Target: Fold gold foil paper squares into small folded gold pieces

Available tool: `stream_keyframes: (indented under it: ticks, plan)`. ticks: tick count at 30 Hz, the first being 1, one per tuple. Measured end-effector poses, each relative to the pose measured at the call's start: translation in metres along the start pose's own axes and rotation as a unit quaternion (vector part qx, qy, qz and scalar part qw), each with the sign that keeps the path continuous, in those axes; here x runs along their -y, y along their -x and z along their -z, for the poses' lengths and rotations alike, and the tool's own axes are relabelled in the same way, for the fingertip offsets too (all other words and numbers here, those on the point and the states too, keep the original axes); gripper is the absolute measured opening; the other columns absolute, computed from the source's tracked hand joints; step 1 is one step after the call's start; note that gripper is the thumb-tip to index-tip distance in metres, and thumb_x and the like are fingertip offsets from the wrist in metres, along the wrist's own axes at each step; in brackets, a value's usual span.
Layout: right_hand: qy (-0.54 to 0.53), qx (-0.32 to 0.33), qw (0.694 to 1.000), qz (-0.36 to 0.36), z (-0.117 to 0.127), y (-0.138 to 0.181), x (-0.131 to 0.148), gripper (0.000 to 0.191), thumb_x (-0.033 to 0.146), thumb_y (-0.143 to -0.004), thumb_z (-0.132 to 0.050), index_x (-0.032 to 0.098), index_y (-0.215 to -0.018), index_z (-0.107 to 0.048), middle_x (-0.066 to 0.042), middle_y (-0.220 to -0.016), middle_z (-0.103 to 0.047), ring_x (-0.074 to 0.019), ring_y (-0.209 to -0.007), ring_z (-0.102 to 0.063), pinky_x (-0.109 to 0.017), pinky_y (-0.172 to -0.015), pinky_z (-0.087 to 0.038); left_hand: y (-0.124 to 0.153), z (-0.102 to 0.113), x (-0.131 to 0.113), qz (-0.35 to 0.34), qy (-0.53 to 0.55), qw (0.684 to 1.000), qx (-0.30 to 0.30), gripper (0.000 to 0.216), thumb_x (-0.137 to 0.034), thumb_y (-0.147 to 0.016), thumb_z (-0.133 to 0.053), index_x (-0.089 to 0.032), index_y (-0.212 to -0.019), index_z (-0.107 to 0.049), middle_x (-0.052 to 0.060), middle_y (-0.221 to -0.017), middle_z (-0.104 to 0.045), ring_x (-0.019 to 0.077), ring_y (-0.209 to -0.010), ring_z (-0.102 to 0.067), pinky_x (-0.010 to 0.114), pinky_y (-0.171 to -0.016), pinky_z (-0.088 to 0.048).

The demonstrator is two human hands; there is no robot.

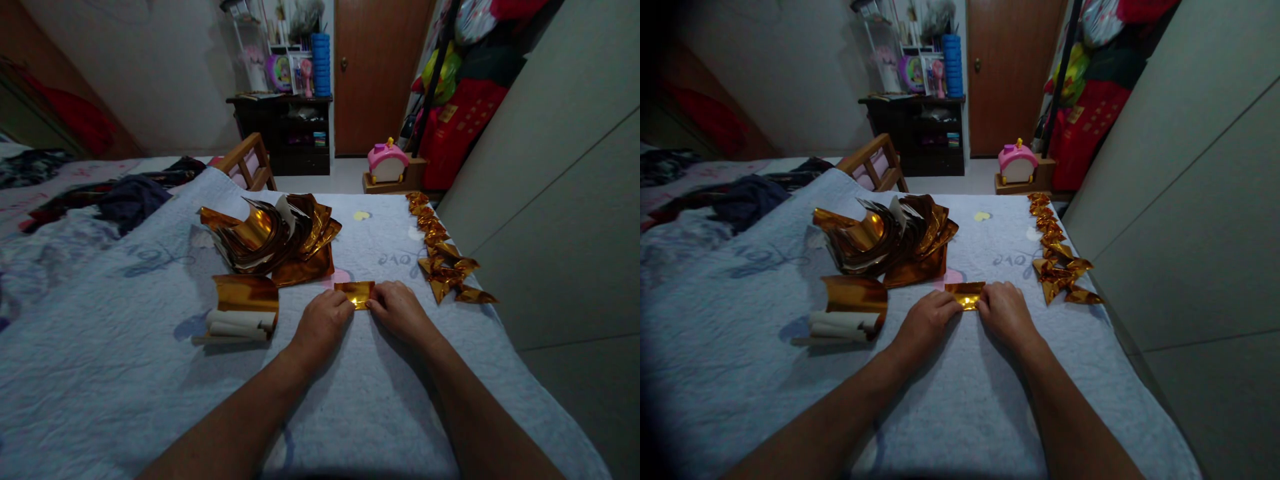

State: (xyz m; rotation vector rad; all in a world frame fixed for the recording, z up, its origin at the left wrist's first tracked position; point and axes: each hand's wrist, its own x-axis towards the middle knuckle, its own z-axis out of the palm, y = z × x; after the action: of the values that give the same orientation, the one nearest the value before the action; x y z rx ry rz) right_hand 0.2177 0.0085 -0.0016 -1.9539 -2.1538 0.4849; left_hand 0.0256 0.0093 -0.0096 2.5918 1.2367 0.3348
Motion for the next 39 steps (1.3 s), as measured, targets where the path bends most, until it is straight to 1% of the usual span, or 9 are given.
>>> stream_keyframes:
  ticks: [5,9,15,26,29,32,34,36,39]
  plan:
    - [-0.021,-0.016,1.000,-0.010,0.001,0.001,0.002,0.010,0.020,-0.089,-0.060,0.018,-0.080,-0.064,-0.005,-0.081,-0.069,-0.0190,-0.077,-0.054,-0.030,-0.068,-0.029,0.005,0.005,-0.018,0.017,-0.066,0.997,0.035,0.024,-0.017,-0.099,-0.049,-0.021,-0.114,-0.067,0.007,-0.106,-0.068,0.0242,-0.099,-0.061,0.034,-0.081,-0.049]
    - [-0.025,-0.019,0.999,-0.014,0.001,0.001,0.001,0.007,0.020,-0.088,-0.061,0.019,-0.081,-0.064,-0.005,-0.081,-0.069,-0.0191,-0.078,-0.054,-0.029,-0.069,-0.029,0.009,0.002,-0.028,0.014,-0.089,0.996,0.029,0.033,-0.013,-0.098,-0.044,-0.019,-0.126,-0.062,0.010,-0.112,-0.066,0.0274,-0.102,-0.061,0.039,-0.084,-0.051]
    - [0.003,-0.008,1.000,-0.019,0.001,0.001,-0.002,0.011,0.020,-0.091,-0.058,0.019,-0.083,-0.064,-0.006,-0.083,-0.070,-0.0205,-0.081,-0.056,-0.030,-0.072,-0.031,0.014,-0.008,-0.031,0.007,-0.110,0.994,0.023,0.040,-0.007,-0.093,-0.045,-0.017,-0.129,-0.058,0.013,-0.114,-0.066,0.0282,-0.103,-0.060,0.043,-0.088,-0.052]
    - [-0.001,-0.007,1.000,-0.022,0.002,0.002,-0.003,0.008,0.016,-0.089,-0.056,0.019,-0.085,-0.063,-0.006,-0.084,-0.069,-0.0207,-0.082,-0.056,-0.030,-0.072,-0.031,0.020,-0.030,-0.029,-0.038,-0.121,0.992,-0.010,0.047,-0.002,-0.091,-0.041,-0.010,-0.136,-0.052,0.017,-0.135,-0.061,0.0293,-0.123,-0.057,0.046,-0.108,-0.047]
    - [-0.040,-0.028,0.998,-0.032,0.003,0.002,-0.008,0.010,0.013,-0.086,-0.054,0.019,-0.087,-0.062,-0.005,-0.080,-0.067,-0.0193,-0.076,-0.055,-0.029,-0.070,-0.032,0.020,-0.027,-0.030,-0.040,-0.129,0.991,-0.005,0.049,-0.002,-0.091,-0.039,-0.012,-0.136,-0.052,0.015,-0.135,-0.062,0.0281,-0.122,-0.058,0.045,-0.107,-0.049]
    - [-0.126,-0.097,0.986,-0.046,0.007,0.003,-0.010,0.011,0.014,-0.085,-0.052,0.018,-0.090,-0.060,-0.003,-0.076,-0.063,-0.0174,-0.069,-0.054,-0.028,-0.066,-0.035,0.020,-0.022,-0.032,-0.038,-0.138,0.990,0.006,0.045,-0.001,-0.089,-0.041,-0.011,-0.131,-0.056,0.014,-0.128,-0.064,0.0275,-0.115,-0.060,0.042,-0.102,-0.053]
    - [-0.185,-0.156,0.970,-0.022,0.009,0.004,-0.008,0.009,0.017,-0.085,-0.052,0.019,-0.090,-0.059,-0.003,-0.077,-0.062,-0.0170,-0.068,-0.054,-0.028,-0.066,-0.038,0.019,-0.020,-0.034,-0.040,-0.138,0.990,0.008,0.040,-0.001,-0.089,-0.043,-0.010,-0.124,-0.060,0.014,-0.122,-0.065,0.0274,-0.110,-0.060,0.042,-0.097,-0.055]
    - [-0.222,-0.180,0.958,0.037,0.008,0.006,-0.004,0.007,0.019,-0.085,-0.052,0.019,-0.087,-0.059,-0.003,-0.079,-0.063,-0.0171,-0.071,-0.056,-0.027,-0.067,-0.040,0.018,-0.020,-0.035,-0.042,-0.139,0.989,0.001,0.035,-0.002,-0.089,-0.045,-0.010,-0.119,-0.061,0.014,-0.119,-0.065,0.0270,-0.108,-0.060,0.042,-0.095,-0.056]
    - [-0.221,-0.124,0.961,0.111,-0.001,0.007,0.003,0.011,0.014,-0.085,-0.049,0.019,-0.085,-0.059,-0.004,-0.082,-0.065,-0.0173,-0.075,-0.058,-0.028,-0.070,-0.042,0.017,-0.021,-0.034,-0.042,-0.141,0.989,-0.015,0.038,-0.002,-0.089,-0.045,-0.009,-0.123,-0.059,0.013,-0.118,-0.066,0.0263,-0.107,-0.060,0.041,-0.095,-0.056]
